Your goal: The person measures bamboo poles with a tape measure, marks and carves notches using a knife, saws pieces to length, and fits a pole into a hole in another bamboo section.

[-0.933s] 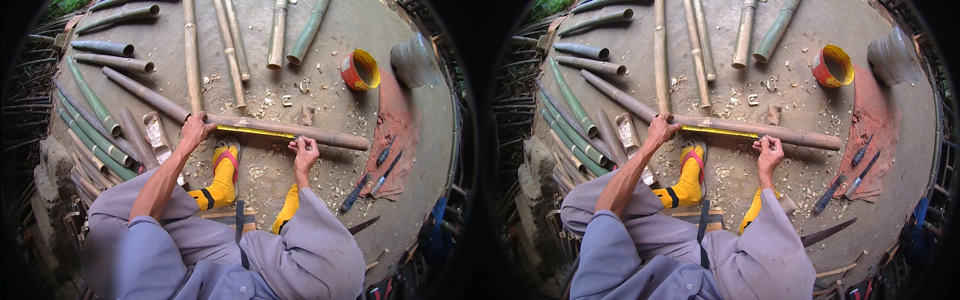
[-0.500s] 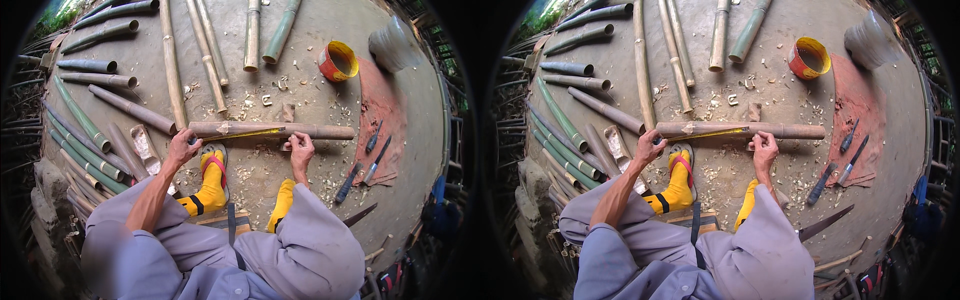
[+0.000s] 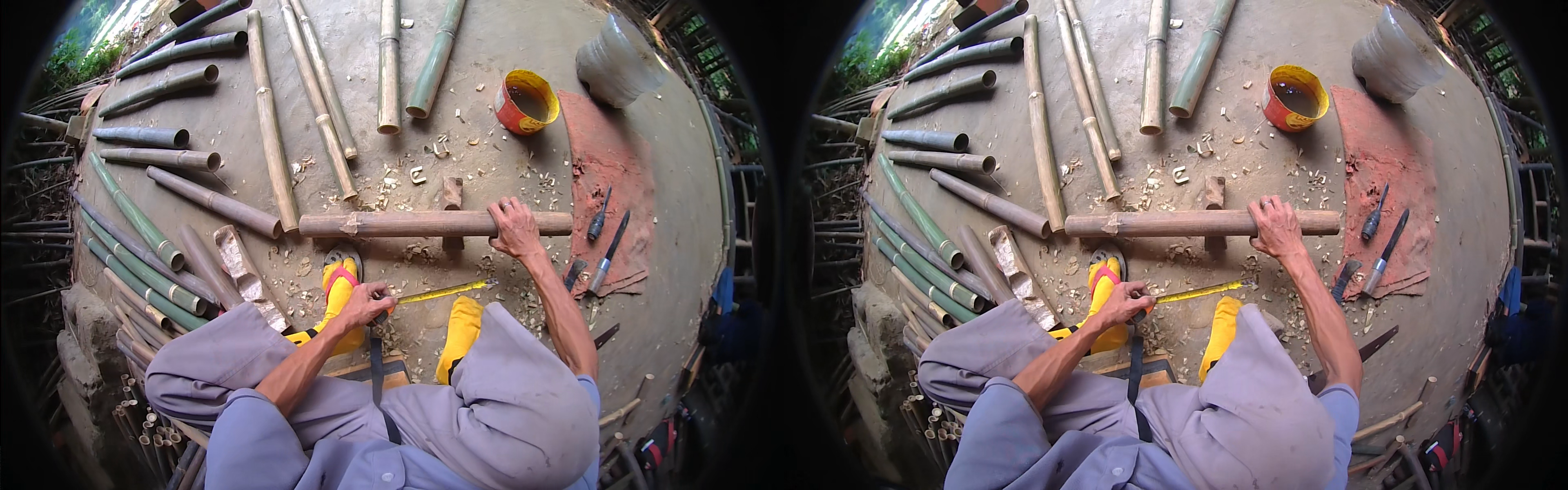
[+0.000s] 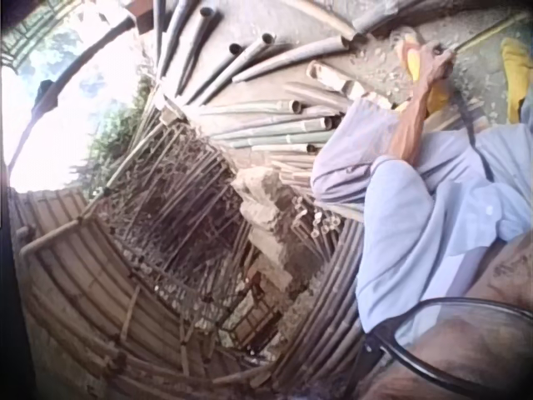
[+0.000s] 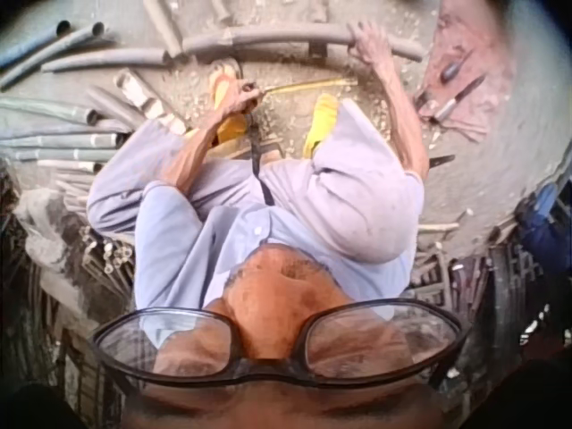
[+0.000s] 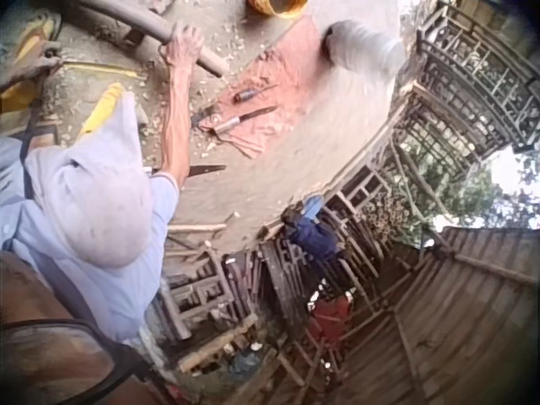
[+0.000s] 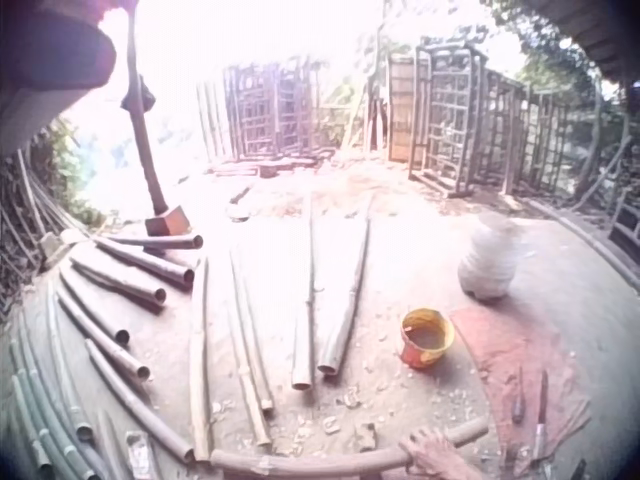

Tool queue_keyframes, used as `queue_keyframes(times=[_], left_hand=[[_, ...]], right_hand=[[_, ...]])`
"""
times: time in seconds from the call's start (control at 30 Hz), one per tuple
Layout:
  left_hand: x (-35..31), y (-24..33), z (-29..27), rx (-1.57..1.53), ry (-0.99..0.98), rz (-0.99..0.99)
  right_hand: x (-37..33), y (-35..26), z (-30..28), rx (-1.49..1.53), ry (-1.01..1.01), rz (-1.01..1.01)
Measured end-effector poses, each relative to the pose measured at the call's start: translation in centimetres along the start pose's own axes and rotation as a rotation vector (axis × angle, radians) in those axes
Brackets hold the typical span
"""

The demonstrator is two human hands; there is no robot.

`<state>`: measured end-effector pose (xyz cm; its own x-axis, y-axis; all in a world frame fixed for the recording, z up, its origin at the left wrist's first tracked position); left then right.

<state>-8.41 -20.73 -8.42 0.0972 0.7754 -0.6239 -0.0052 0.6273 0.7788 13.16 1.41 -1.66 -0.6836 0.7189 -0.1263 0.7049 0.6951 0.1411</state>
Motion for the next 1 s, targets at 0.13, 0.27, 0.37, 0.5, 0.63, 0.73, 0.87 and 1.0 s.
queue_keyframes(times=[0.13,0.27,0.37,0.5,0.63,0.73,0.87,1.0], left_hand=[[0.8,-2.8,3.1,0.106,-0.071,-0.036],[0.7,-2.4,3.9,0.221,-0.062,-0.037],[0.7,-3.1,4.0,0.252,-0.081,-0.021],[0.7,-2.9,3.7,0.278,-0.041,-0.015],[0.8,-3.1,2.5,0.290,0.059,-0.030],[1.1,-2.9,2.6,0.300,0.047,-0.047],[1.9,-3.1,2.5,0.336,0.064,-0.017],[2.5,-3.2,2.7,0.390,0.054,0.009]], right_hand=[[-3.3,0.7,-4.1,0.056,0.098,0.046],[-4.8,0.2,-5.5,0.331,0.055,0.218],[-4.1,-1.4,-6.5,0.616,0.079,0.343],[-3.6,-2.9,-5.4,0.778,0.094,0.459],[-3.8,-3.5,-3.7,0.806,0.036,0.489],[-4.1,-3.9,-2.8,0.771,0.025,0.432],[-4.5,-4.7,-2.5,0.743,0.017,0.373],[-4.4,-5.7,-1.9,0.775,-0.039,0.379]])
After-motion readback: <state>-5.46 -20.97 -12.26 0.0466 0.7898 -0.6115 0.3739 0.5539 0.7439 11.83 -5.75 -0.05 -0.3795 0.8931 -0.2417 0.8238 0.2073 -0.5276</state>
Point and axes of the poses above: each hand's wrist, its own x-axis towards the middle knuckle, its own z-axis out of the palm, y = z × x, the point moved 10 cm from there along x, towards the middle knuckle, and after that the axes turned 14 degrees about -x, right-handed, at the moved point
